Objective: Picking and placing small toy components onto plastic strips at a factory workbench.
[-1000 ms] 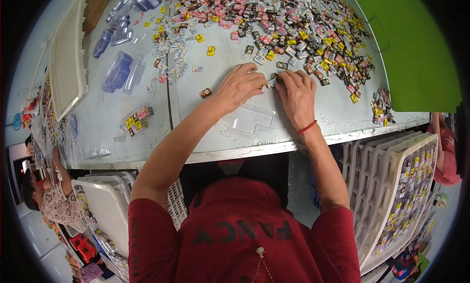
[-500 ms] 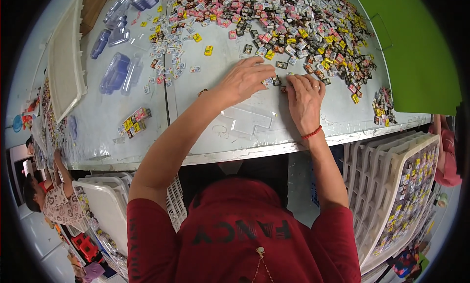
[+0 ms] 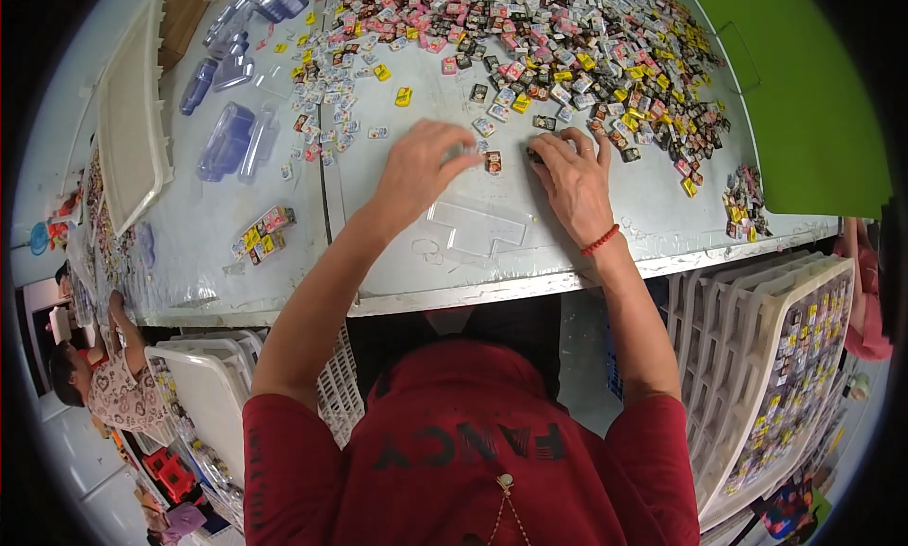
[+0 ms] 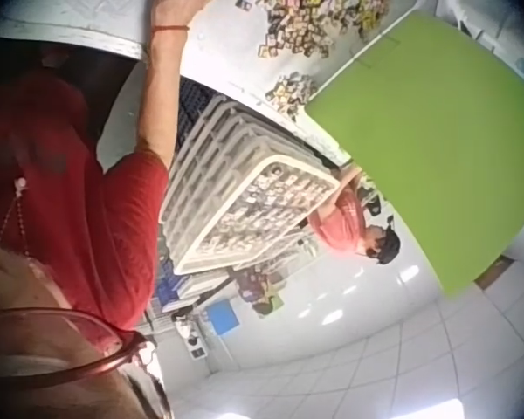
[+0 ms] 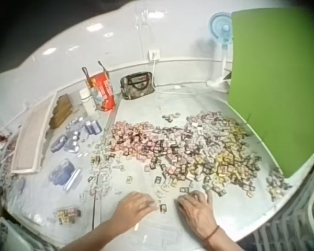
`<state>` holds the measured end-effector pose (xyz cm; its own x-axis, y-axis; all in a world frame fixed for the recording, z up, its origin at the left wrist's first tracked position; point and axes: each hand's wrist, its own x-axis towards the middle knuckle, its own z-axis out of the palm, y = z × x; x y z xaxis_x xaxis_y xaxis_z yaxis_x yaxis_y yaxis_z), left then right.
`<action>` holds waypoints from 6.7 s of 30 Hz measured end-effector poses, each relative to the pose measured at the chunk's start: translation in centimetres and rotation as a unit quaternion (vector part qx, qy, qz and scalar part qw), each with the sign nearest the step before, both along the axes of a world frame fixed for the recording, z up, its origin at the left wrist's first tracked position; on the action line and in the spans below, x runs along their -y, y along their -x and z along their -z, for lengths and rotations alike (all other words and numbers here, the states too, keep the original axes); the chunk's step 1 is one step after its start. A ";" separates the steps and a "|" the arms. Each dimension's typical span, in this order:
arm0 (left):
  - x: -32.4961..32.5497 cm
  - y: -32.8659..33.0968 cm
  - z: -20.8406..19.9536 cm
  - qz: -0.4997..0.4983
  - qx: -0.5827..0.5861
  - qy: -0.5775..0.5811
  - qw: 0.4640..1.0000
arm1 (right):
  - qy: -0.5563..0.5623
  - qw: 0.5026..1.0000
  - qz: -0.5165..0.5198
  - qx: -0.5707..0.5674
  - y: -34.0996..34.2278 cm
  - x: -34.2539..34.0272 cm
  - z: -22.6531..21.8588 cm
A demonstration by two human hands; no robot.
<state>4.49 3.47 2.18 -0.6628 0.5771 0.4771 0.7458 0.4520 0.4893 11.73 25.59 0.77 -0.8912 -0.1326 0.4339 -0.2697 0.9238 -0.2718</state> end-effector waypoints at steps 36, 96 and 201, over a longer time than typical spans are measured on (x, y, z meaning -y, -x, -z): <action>-1.4 -0.8 0.9 0.080 0.117 0.012 0.990 | 0.044 0.999 -0.011 0.018 -2.3 1.5 -0.2; -2.6 -2.5 1.3 0.168 0.111 0.038 0.979 | 0.172 0.971 0.167 0.014 -4.7 5.6 -0.8; 3.5 -1.7 -0.6 0.081 0.210 0.102 0.969 | 0.095 0.990 0.099 0.001 -6.8 1.8 -0.3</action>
<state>6.19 -0.06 2.76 -0.6670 0.7434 0.0503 0.5696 0.4653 0.6775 18.52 23.75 1.10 -0.8926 0.1295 0.4319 -0.0867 0.8907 -0.4463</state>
